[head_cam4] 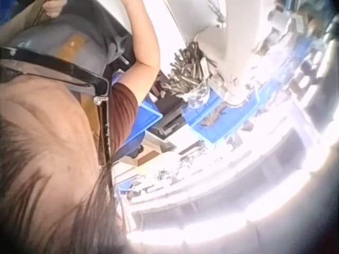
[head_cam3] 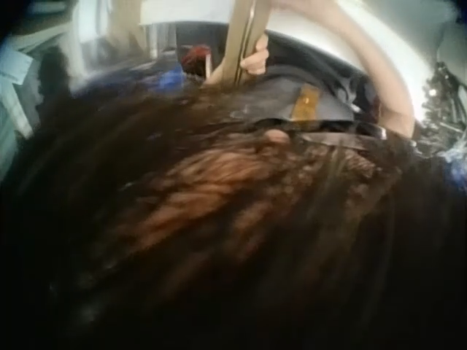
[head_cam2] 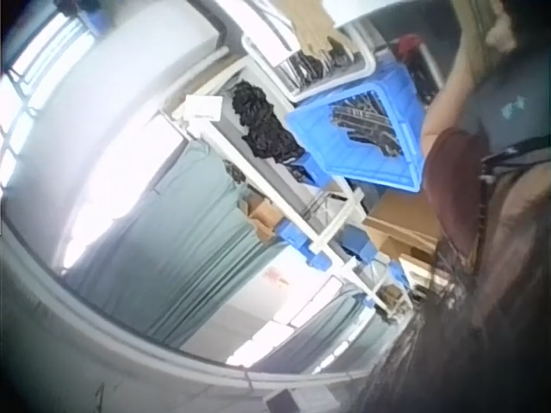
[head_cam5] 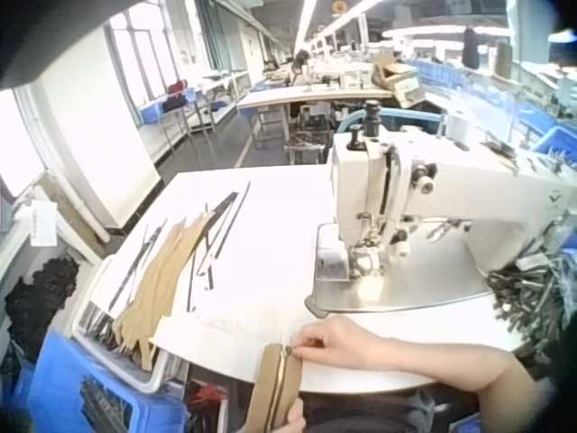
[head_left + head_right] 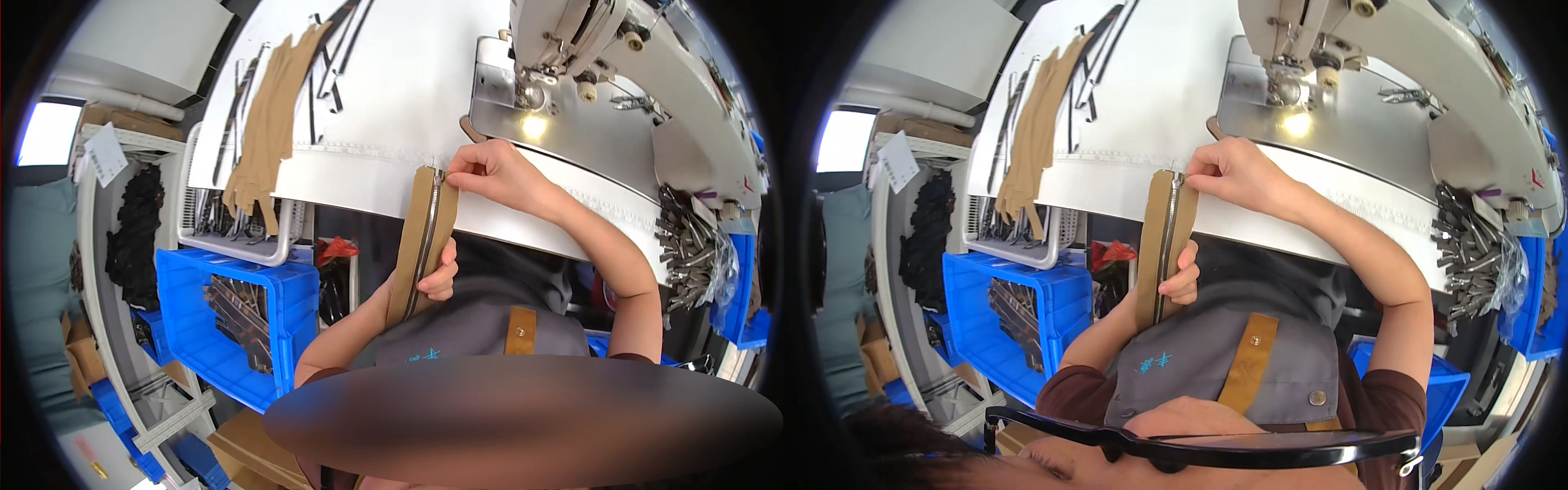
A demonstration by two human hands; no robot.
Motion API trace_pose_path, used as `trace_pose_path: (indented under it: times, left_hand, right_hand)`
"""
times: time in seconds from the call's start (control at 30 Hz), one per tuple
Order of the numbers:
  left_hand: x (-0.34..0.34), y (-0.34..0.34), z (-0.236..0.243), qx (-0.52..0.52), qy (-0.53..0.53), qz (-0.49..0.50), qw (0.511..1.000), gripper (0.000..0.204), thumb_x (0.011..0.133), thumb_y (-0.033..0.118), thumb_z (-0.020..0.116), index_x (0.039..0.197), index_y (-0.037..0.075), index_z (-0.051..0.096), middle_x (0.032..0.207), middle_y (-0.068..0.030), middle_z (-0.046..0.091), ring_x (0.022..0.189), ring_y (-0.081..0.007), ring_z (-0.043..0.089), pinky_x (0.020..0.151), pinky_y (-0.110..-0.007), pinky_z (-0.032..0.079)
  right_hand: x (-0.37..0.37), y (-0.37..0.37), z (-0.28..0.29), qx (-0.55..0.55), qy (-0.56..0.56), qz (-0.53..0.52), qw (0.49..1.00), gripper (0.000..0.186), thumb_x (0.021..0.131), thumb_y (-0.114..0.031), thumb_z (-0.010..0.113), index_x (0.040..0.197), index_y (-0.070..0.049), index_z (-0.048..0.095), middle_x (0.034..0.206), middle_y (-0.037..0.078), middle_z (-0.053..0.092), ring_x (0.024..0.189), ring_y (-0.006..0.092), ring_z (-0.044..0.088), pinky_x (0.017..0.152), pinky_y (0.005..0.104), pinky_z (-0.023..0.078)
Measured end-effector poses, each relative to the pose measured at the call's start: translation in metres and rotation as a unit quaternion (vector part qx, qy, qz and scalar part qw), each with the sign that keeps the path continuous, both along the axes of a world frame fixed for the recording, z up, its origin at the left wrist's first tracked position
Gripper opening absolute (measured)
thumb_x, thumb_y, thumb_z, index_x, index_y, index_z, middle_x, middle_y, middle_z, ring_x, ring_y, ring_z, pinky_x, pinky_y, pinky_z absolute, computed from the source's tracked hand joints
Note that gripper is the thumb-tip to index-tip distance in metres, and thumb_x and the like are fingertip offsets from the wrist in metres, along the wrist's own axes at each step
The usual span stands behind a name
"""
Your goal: Sewing long fabric strips or zipper components together using an industrial sewing machine.
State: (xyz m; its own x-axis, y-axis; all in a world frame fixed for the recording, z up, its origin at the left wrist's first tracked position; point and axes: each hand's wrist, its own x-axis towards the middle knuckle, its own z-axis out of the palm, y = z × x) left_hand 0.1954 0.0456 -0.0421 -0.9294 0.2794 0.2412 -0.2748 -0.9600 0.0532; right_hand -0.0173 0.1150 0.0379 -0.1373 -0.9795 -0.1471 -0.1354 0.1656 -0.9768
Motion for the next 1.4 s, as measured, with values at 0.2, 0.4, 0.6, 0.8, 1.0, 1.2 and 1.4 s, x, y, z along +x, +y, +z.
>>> trace_pose_path:
  times: [0.2,0.4,0.6,0.8,1.0,1.2,1.4]
  left_hand:
    - [0.004,0.021,-0.021,0.039,-0.007,0.016,0.999,0.029,0.102,0.036,0.044,0.106,0.008,0.052,0.056,0.0026,0.044,0.043,-0.0058,0.032,0.047,-0.021,0.029]
    - [0.005,0.025,-0.024,0.067,0.012,0.007,0.998,0.028,0.102,0.034,0.043,0.109,0.008,0.052,0.056,0.0023,0.044,0.043,-0.0058,0.032,0.047,-0.022,0.028]
    - [0.006,0.029,-0.027,0.124,0.033,-0.009,0.992,0.029,0.103,0.033,0.041,0.110,0.007,0.052,0.055,0.0017,0.044,0.043,-0.0063,0.033,0.047,-0.022,0.028]
    - [0.010,0.027,-0.032,0.119,0.036,0.006,0.992,0.034,0.103,0.036,0.041,0.111,0.005,0.052,0.053,0.0020,0.043,0.042,-0.0066,0.031,0.046,-0.023,0.027]
    - [0.011,0.038,-0.040,0.098,0.047,-0.007,0.994,0.041,0.102,0.040,0.040,0.114,0.003,0.052,0.053,0.0005,0.044,0.044,-0.0076,0.034,0.045,-0.024,0.026]
    - [0.006,0.039,-0.042,0.157,0.068,-0.024,0.985,0.046,0.102,0.042,0.038,0.119,0.001,0.052,0.054,-0.0025,0.046,0.045,-0.0097,0.037,0.045,-0.024,0.027]
    - [0.019,0.039,-0.052,0.181,0.066,-0.020,0.981,0.060,0.100,0.050,0.035,0.126,-0.004,0.047,0.062,-0.0095,0.053,0.051,-0.0160,0.041,0.053,-0.029,0.032]
  right_hand:
    - [0.000,0.014,-0.006,-0.216,0.347,-0.017,0.913,0.008,0.082,-0.003,0.068,0.090,-0.002,0.066,0.086,0.008,0.064,0.076,0.0265,0.063,0.066,0.0328,0.051]
    - [0.005,0.001,0.010,-0.260,0.588,0.170,0.747,0.011,0.067,-0.009,0.065,0.074,-0.002,0.061,0.074,0.005,0.048,0.071,0.0199,0.052,0.062,0.0321,0.049]
    - [0.015,-0.008,0.029,-0.261,0.694,0.326,0.587,0.011,0.070,-0.018,0.062,0.068,-0.008,0.063,0.073,0.001,0.050,0.075,0.0170,0.054,0.060,0.0281,0.045]
    - [-0.003,-0.005,-0.002,-0.283,0.507,0.156,0.799,0.009,0.071,-0.008,0.064,0.076,-0.005,0.058,0.076,0.006,0.050,0.076,0.0227,0.055,0.062,0.0340,0.048]
    - [-0.036,0.006,-0.003,-0.108,0.372,-0.114,0.915,0.006,0.080,-0.003,0.061,0.084,0.000,0.058,0.082,0.012,0.059,0.076,0.0291,0.060,0.064,0.0381,0.050]
    - [-0.002,0.024,0.008,-0.206,0.442,0.089,0.868,0.013,0.079,-0.002,0.066,0.092,-0.003,0.063,0.084,0.011,0.059,0.076,0.0273,0.061,0.065,0.0340,0.051]
    - [-0.038,0.008,-0.017,-0.174,0.477,-0.080,0.858,0.004,0.083,-0.004,0.060,0.086,-0.002,0.057,0.079,0.012,0.056,0.071,0.0274,0.060,0.059,0.0361,0.050]
